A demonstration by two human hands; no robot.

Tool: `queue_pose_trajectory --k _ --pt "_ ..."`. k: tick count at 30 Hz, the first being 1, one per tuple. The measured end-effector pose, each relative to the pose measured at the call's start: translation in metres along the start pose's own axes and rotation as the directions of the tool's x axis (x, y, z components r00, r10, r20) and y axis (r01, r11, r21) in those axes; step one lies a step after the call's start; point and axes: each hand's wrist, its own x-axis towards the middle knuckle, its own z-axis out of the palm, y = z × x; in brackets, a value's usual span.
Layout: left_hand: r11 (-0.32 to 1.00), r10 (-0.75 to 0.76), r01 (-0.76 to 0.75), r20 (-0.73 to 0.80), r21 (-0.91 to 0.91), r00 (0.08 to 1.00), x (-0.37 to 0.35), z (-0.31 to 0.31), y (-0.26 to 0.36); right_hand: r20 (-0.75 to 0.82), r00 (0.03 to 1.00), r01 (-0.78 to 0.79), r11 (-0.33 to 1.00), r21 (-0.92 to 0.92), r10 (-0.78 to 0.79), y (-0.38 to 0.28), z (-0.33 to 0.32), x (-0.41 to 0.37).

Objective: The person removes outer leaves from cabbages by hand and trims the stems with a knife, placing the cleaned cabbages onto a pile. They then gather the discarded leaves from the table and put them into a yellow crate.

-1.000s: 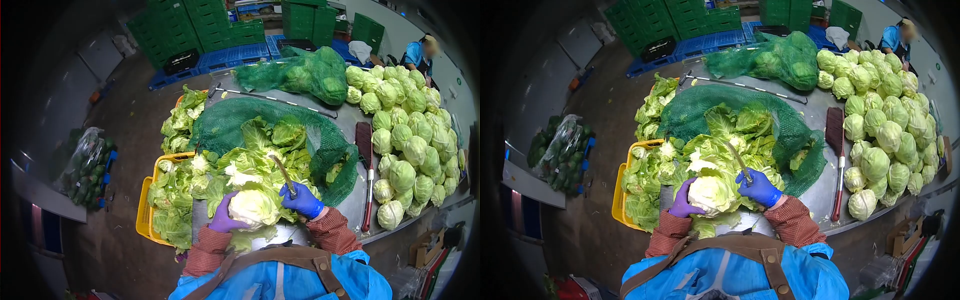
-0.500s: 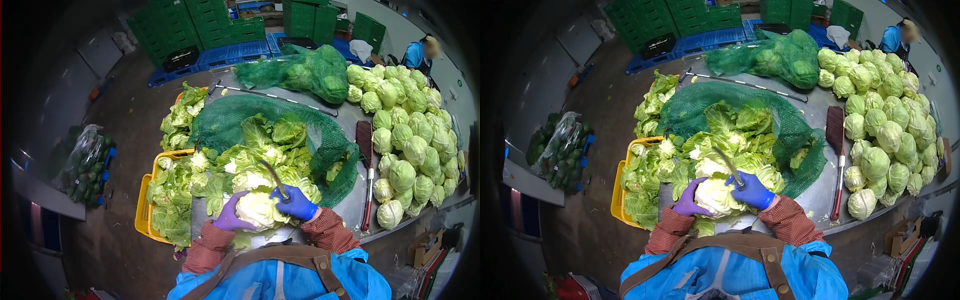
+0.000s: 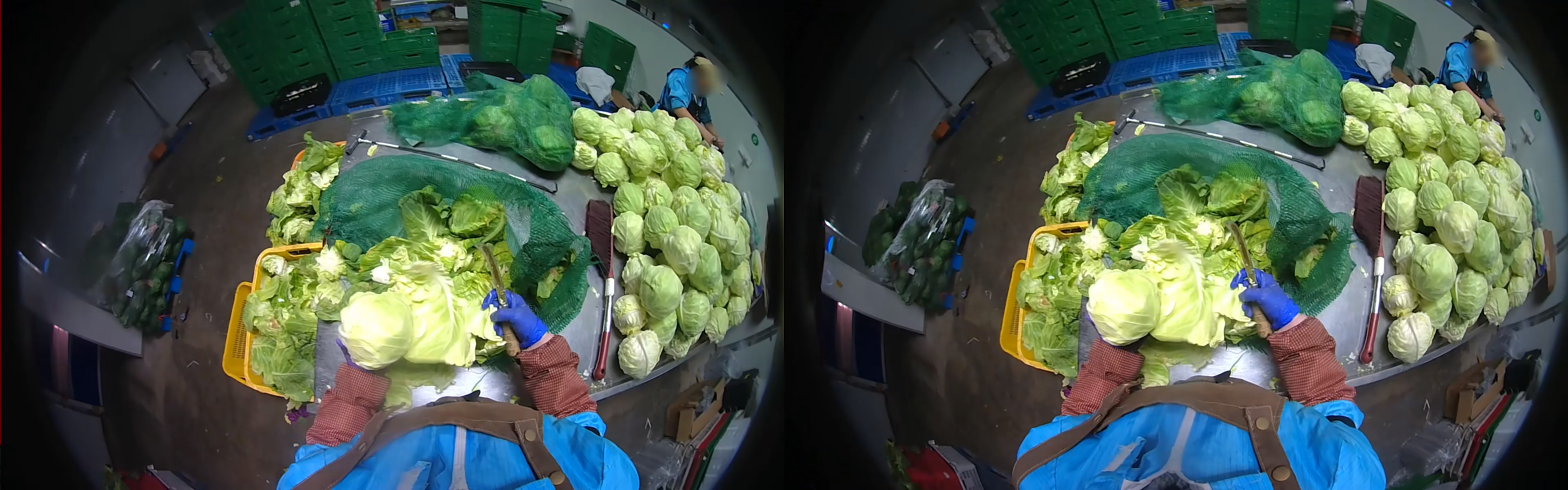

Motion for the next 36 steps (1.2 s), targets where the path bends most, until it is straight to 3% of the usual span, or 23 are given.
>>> queue_pose_trajectory --k 1,2,3,4,5,6,8,10,11,12,13,16,20,21,22,24,26,27,28,30,33,35,36 --pt "0.964 0.039 -0.090 0.204 0.248 0.978 -0.002 -0.006 -0.001 -0.044 0.999 -0.025 0.989 -0.148 0.018 -0.002 -0.001 0.000" --pt "0.964 0.039 -0.090 0.203 0.251 0.978 -0.004 -0.008 0.001 -0.091 0.995 -0.055 0.955 -0.291 0.029 -0.003 -0.004 0.000" --pt "0.945 -0.217 0.277 0.303 -0.172 0.928 -0.006 -0.011 0.004 -0.075 0.995 -0.087 0.952 -0.295 0.067 0.002 -0.012 -0.001" --pt "0.623 -0.372 0.603 0.490 -0.498 0.789 -0.006 -0.015 0.009 -0.074 0.995 -0.086 0.951 -0.296 0.068 0.004 -0.015 0.000" --pt "0.103 -0.374 0.779 0.702 -0.618 0.606 -0.008 -0.017 0.012 -0.081 0.997 -0.032 0.866 -0.500 -0.010 0.005 -0.017 0.001" --pt "0.103 -0.374 0.779 0.701 -0.619 0.607 -0.013 -0.018 0.011 -0.071 0.994 0.017 0.734 -0.679 -0.089 0.006 -0.020 0.001" --pt "-0.158 -0.242 0.733 0.745 -0.662 0.621 -0.024 -0.017 0.003 -0.072 0.990 0.029 0.677 -0.736 -0.120 0.002 -0.016 -0.002" --pt "-0.007 -0.177 0.709 0.699 -0.705 0.693 -0.032 -0.013 -0.007 -0.039 0.925 0.166 0.493 -0.854 -0.379 -0.008 0.005 -0.008" --pt "0.509 -0.235 0.637 0.619 -0.578 0.749 -0.028 -0.019 -0.002 -0.109 0.940 0.106 0.583 -0.806 -0.322 -0.014 0.017 -0.010" --pt "0.876 -0.221 0.405 0.526 -0.263 0.821 -0.022 -0.022 0.002 0.015 0.910 0.293 0.617 -0.731 -0.415 -0.015 0.030 -0.010" --pt "0.880 -0.188 0.384 0.535 -0.281 0.823 -0.016 -0.021 0.003 0.115 0.846 0.467 0.620 -0.631 -0.520 -0.015 0.043 -0.009" --pt "0.774 -0.155 0.453 0.562 -0.442 0.813 0.004 -0.008 0.001 0.347 0.830 0.558 0.623 -0.548 -0.437 -0.012 0.073 -0.015" --pt "0.639 -0.134 0.530 0.598 -0.557 0.790 0.018 -0.001 0.015 0.347 0.765 0.642 0.601 -0.476 -0.543 -0.007 0.086 -0.015" --pt "0.066 -0.098 0.599 0.593 -0.798 0.800 0.017 -0.004 0.031 0.295 0.790 0.613 0.694 -0.378 -0.538 -0.004 0.081 -0.011" --pt "-0.537 -0.076 0.454 0.577 -0.711 0.813 0.014 -0.006 0.039 0.250 0.815 0.577 0.771 -0.268 -0.523 -0.003 0.077 -0.008" --pt "-0.509 -0.087 0.494 0.613 -0.705 0.785 0.002 0.020 0.024 0.212 0.904 0.364 0.928 0.074 -0.371 -0.008 0.066 -0.015" --pt "-0.078 0.012 0.512 0.513 -0.856 0.859 0.011 0.030 0.037 0.209 0.928 0.243 0.928 0.284 -0.307 -0.012 0.048 -0.019" --pt "-0.080 0.025 0.514 0.513 -0.854 0.858 0.012 0.032 0.037 0.216 0.917 0.223 0.880 0.420 -0.335 0.004 0.032 -0.010" --pt "0.322 0.004 0.492 0.521 -0.809 0.853 0.011 0.033 0.035 0.165 0.951 0.115 0.792 0.599 -0.262 0.001 0.030 -0.019" --pt "0.909 -0.043 0.240 0.496 -0.340 0.867 0.003 0.034 0.030 0.087 0.955 0.116 0.627 0.770 -0.284 0.009 0.011 -0.018" --pt "0.910 -0.083 0.251 0.449 -0.330 0.890 -0.005 0.031 0.033 -0.168 0.885 0.414 0.565 0.714 -0.435 -0.028 -0.029 -0.015" --pt "0.901 -0.079 0.234 0.392 -0.366 0.917 -0.007 0.032 0.029 -0.093 0.797 0.399 0.405 0.822 -0.596 -0.069 -0.059 -0.011" --pt "0.880 -0.133 0.269 0.339 -0.392 0.931 -0.006 0.032 0.025 -0.188 0.788 0.518 0.468 0.716 -0.586 -0.098 -0.062 -0.021"
